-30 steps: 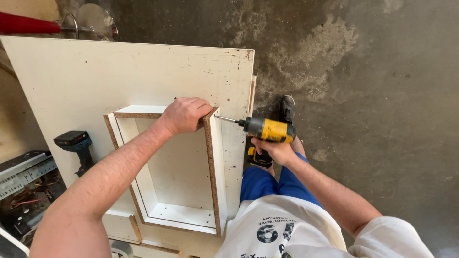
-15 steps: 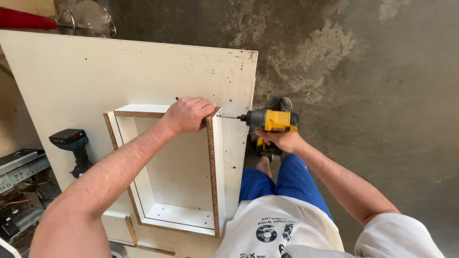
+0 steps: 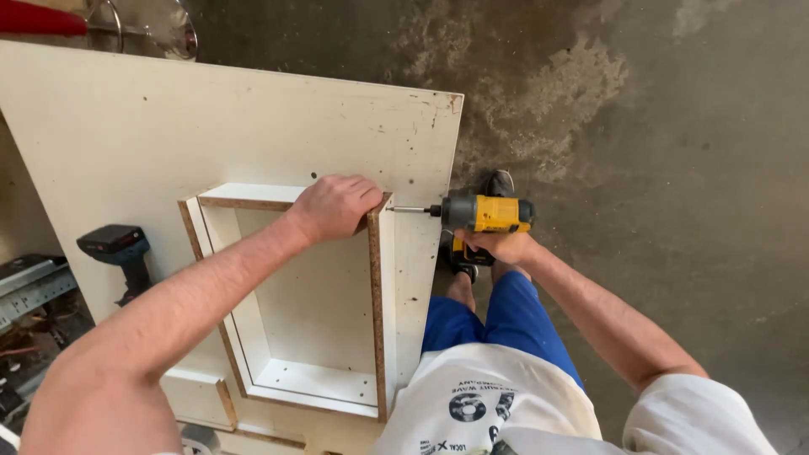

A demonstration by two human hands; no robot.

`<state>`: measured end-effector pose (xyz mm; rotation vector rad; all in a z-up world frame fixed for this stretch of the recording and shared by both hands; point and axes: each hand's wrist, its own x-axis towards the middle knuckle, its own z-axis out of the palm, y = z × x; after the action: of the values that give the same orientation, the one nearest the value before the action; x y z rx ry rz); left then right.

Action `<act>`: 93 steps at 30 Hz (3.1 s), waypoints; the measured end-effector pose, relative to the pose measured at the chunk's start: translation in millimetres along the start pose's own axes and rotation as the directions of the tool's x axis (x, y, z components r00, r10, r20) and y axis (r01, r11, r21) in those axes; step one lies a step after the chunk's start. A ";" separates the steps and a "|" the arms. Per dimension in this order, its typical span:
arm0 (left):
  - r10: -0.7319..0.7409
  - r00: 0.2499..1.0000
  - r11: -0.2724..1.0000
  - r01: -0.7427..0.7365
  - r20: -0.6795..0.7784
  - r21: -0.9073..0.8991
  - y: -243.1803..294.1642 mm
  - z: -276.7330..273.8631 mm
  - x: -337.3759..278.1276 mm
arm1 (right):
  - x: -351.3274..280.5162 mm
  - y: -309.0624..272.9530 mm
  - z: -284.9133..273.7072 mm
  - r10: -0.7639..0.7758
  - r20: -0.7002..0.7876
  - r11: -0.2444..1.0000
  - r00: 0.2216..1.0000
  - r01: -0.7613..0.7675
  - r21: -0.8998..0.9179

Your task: Assembling a wooden drawer using a power drill and screws

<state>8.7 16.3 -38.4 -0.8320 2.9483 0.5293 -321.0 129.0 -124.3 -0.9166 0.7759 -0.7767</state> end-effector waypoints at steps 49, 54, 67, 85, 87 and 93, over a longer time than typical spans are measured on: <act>-0.972 -0.190 0.093 -0.850 0.138 -0.518 493.7 29.3 -376.4 | -277.9 -80.8 450.9 -0.106 0.770 0.564 0.630 0.675 -0.475; -0.895 -0.362 0.221 -0.868 0.261 -0.444 449.8 59.9 -488.6 | -287.9 -19.5 418.0 0.069 0.627 0.560 0.776 0.490 -0.668; -0.812 -0.512 0.418 -0.845 0.279 -0.334 177.8 12.2 -584.3 | -313.4 -15.5 392.0 0.383 -0.035 0.369 0.923 -0.188 -0.910; -0.750 -0.560 0.301 -0.762 0.352 -0.573 138.0 6.3 -575.4 | -336.2 -18.2 346.9 0.377 -0.320 0.471 0.869 -0.477 -0.742; -0.754 -0.560 0.285 -0.750 0.343 -0.596 130.8 24.7 -578.0 | -331.2 -11.7 338.7 0.372 -0.311 0.482 0.874 -0.468 -0.741; -0.788 -0.558 0.294 -0.713 0.261 -0.637 126.4 55.9 -585.1 | -317.7 -8.3 320.0 0.349 -0.292 0.536 0.890 -0.446 -0.717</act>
<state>441.5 429.4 20.2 1.0761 0.2468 -0.4916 -212.1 513.6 84.7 -1.3938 1.4263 -0.0305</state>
